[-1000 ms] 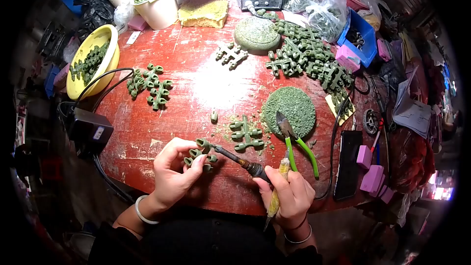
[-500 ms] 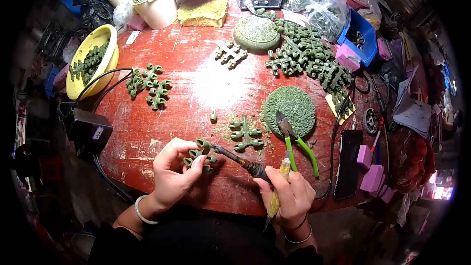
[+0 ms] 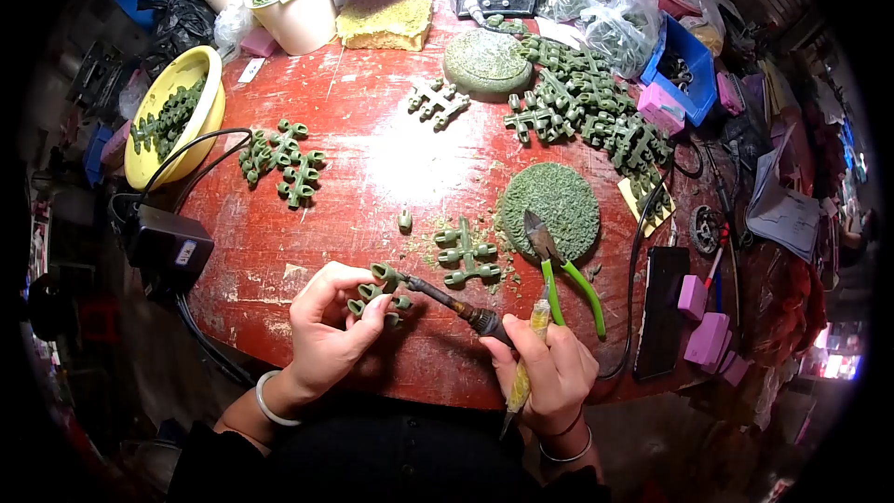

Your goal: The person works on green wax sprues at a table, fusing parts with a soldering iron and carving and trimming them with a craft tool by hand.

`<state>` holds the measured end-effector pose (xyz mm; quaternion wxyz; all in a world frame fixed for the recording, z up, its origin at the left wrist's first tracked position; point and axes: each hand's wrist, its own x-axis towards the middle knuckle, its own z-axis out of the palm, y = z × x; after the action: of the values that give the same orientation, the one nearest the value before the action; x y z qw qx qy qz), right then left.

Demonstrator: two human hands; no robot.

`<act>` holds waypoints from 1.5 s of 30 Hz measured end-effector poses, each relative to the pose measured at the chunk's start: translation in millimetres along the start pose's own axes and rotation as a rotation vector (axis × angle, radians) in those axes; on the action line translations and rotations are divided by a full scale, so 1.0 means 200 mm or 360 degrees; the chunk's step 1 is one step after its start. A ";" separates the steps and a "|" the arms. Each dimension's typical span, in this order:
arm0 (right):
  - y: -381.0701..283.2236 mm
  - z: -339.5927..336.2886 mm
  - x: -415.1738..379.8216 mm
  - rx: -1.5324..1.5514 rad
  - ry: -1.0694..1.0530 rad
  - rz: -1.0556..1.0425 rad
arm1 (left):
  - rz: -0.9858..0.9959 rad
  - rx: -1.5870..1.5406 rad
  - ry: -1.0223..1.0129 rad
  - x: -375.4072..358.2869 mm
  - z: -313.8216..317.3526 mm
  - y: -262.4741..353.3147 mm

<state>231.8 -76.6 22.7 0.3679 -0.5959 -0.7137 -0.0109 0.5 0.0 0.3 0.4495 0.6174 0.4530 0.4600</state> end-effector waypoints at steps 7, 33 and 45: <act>0.00 0.00 0.00 0.0002 0.0029 0.0006 | -0.0016 -0.0020 -0.0005 0.00 0.00 0.01; -0.02 -0.10 0.02 -0.0054 0.0280 0.0070 | -0.0071 -0.0276 -0.0058 0.01 0.01 0.01; 0.78 -0.67 -0.13 -0.0325 0.0384 0.0917 | -0.0667 -0.0739 -0.0001 0.02 -0.06 0.06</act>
<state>435.3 -113.3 40.2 0.3761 -0.8016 -0.4623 -0.0482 -8.1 2.6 13.9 0.6636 0.3916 0.4530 0.4484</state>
